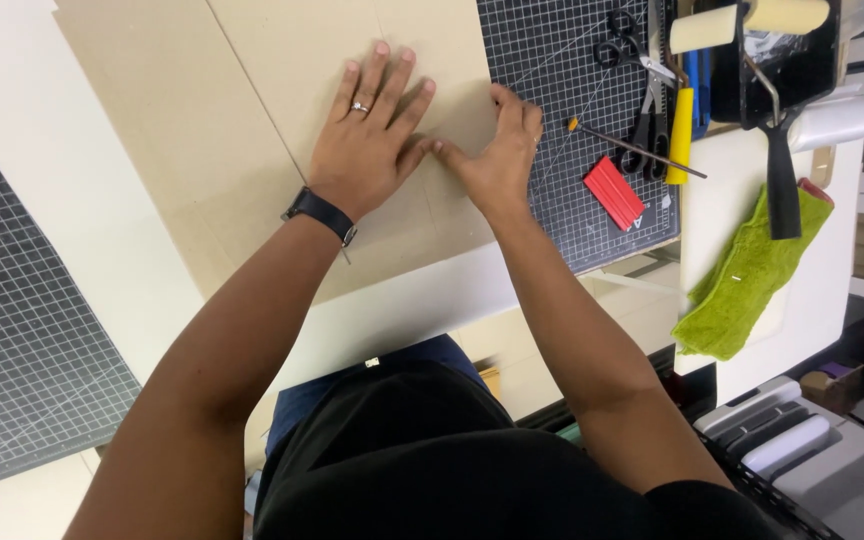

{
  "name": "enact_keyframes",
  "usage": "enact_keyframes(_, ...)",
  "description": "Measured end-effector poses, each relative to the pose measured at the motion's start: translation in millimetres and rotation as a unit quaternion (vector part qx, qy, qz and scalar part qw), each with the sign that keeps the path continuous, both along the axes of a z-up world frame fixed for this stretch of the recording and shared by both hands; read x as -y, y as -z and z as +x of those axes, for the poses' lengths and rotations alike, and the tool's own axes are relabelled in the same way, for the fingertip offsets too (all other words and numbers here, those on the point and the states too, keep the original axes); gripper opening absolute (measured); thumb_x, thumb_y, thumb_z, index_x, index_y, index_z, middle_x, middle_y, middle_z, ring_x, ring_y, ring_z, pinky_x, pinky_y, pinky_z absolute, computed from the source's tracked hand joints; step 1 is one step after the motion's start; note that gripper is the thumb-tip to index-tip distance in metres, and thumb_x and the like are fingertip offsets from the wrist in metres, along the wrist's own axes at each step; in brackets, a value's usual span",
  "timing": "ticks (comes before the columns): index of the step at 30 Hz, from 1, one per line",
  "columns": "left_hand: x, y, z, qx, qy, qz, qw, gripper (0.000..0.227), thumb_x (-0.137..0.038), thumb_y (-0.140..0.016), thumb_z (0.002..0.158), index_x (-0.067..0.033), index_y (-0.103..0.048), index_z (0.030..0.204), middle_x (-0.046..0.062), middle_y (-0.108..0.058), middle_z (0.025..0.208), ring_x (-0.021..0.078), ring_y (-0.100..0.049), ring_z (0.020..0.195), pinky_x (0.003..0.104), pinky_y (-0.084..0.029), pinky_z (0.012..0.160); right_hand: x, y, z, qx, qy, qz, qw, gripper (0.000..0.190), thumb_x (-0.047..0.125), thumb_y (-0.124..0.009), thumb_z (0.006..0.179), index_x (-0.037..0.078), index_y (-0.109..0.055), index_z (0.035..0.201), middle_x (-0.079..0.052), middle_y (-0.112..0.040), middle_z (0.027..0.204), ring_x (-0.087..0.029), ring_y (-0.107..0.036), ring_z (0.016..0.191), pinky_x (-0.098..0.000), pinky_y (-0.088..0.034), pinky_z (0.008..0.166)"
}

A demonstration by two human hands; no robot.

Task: The person is applying adhesive to cardboard pieces and smoothing a white paper sheet over them using a roller and a scraper on a cutting mat.

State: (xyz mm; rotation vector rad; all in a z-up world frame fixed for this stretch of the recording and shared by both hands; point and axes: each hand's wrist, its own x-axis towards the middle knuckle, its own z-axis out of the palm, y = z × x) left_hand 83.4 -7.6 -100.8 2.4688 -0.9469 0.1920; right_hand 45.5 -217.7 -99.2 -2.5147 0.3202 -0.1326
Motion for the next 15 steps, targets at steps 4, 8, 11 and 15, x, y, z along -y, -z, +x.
enact_keyframes(4,-3.7,3.1,4.9,0.016,0.013,-0.025,0.999,0.063,-0.051,-0.061,0.115,-0.0065,-0.053,0.159,0.022,-0.027,0.165,0.0432,-0.021,0.153,0.062,-0.022,0.125,4.9,8.6,-5.0,0.033,-0.034,-0.033,0.998,0.096,0.047,-0.095,0.071,0.012,-0.048,0.146,-0.013,-0.046,0.125,-0.033,-0.051,0.118,-0.0498,-0.050,0.101)
enact_keyframes(8,-6.5,-2.1,4.3,-0.036,0.037,0.008,0.999,0.094,-0.075,-0.059,0.103,-0.0080,-0.041,0.166,0.022,-0.017,0.168,0.0408,-0.011,0.155,0.062,-0.014,0.126,-2.0,-21.8,-42.9,0.049,-0.128,-0.046,0.990,0.086,0.034,-0.084,0.096,0.019,-0.031,0.161,-0.014,-0.045,0.141,-0.035,-0.050,0.129,-0.0540,-0.044,0.111)
enact_keyframes(11,-5.7,-10.0,4.8,-0.116,0.047,0.035,0.992,0.114,-0.082,-0.059,0.086,-0.0087,-0.030,0.168,0.021,-0.009,0.171,0.0397,-0.001,0.156,0.059,-0.002,0.127,9.5,-24.3,-97.5,0.134,-0.243,-0.120,0.953,0.015,0.018,-0.066,0.102,0.011,-0.069,0.115,-0.011,-0.059,0.122,-0.034,-0.058,0.116,-0.0496,-0.040,0.099)
enact_keyframes(15,-2.5,-8.1,1.7,-0.122,0.041,0.055,0.990,0.117,-0.080,-0.061,0.082,-0.0091,-0.026,0.169,0.020,-0.007,0.171,0.0389,0.000,0.157,0.058,0.000,0.127,11.6,-29.9,-140.5,0.174,-0.322,-0.060,0.929,0.034,-0.005,-0.053,0.101,0.009,-0.071,0.126,-0.010,-0.061,0.128,-0.036,-0.053,0.115,-0.0447,-0.046,0.092)
